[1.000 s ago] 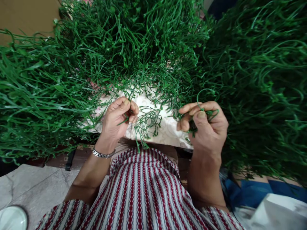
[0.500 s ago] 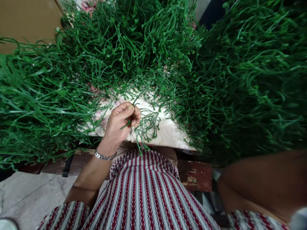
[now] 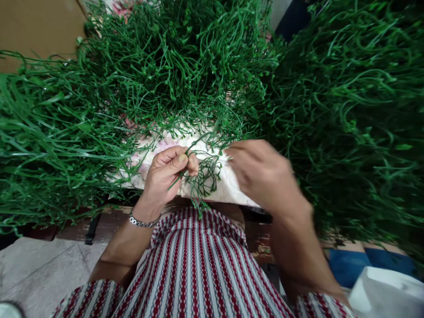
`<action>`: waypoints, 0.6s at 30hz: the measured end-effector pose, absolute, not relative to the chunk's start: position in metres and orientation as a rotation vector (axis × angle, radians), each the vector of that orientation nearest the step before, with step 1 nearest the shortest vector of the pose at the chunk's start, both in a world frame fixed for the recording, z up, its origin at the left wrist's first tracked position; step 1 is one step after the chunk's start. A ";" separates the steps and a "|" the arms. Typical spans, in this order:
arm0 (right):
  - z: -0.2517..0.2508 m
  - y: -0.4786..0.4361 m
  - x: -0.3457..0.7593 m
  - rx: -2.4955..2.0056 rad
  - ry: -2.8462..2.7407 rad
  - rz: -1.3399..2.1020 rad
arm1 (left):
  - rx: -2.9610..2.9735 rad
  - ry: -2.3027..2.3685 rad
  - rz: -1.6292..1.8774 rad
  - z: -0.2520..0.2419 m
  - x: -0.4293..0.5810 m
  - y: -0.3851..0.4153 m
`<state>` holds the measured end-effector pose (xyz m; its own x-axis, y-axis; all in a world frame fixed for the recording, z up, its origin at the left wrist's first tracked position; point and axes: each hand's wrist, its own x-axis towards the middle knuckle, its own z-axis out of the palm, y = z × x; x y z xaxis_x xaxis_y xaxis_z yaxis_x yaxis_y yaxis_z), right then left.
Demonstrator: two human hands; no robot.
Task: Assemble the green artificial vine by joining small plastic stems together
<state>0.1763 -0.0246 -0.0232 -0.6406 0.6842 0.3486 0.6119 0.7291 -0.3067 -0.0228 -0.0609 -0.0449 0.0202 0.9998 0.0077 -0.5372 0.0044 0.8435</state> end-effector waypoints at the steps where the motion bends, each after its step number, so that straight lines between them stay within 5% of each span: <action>1: -0.030 -0.021 0.167 -1.009 -2.610 0.162 | 0.841 0.765 1.418 -0.045 -0.023 -0.063; 13: -0.045 -0.014 0.157 -1.061 -2.606 -0.105 | 1.203 0.792 1.362 -0.044 -0.042 -0.092; 18: -0.030 -0.020 0.159 -0.929 -2.495 -0.119 | 1.718 1.255 1.361 -0.032 -0.036 -0.080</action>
<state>0.1590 -0.0198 -0.0303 -0.6589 0.5961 0.4588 0.6371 0.7665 -0.0809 -0.0363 -0.0796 -0.0319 0.0241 0.9254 0.3783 0.3024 -0.3674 0.8795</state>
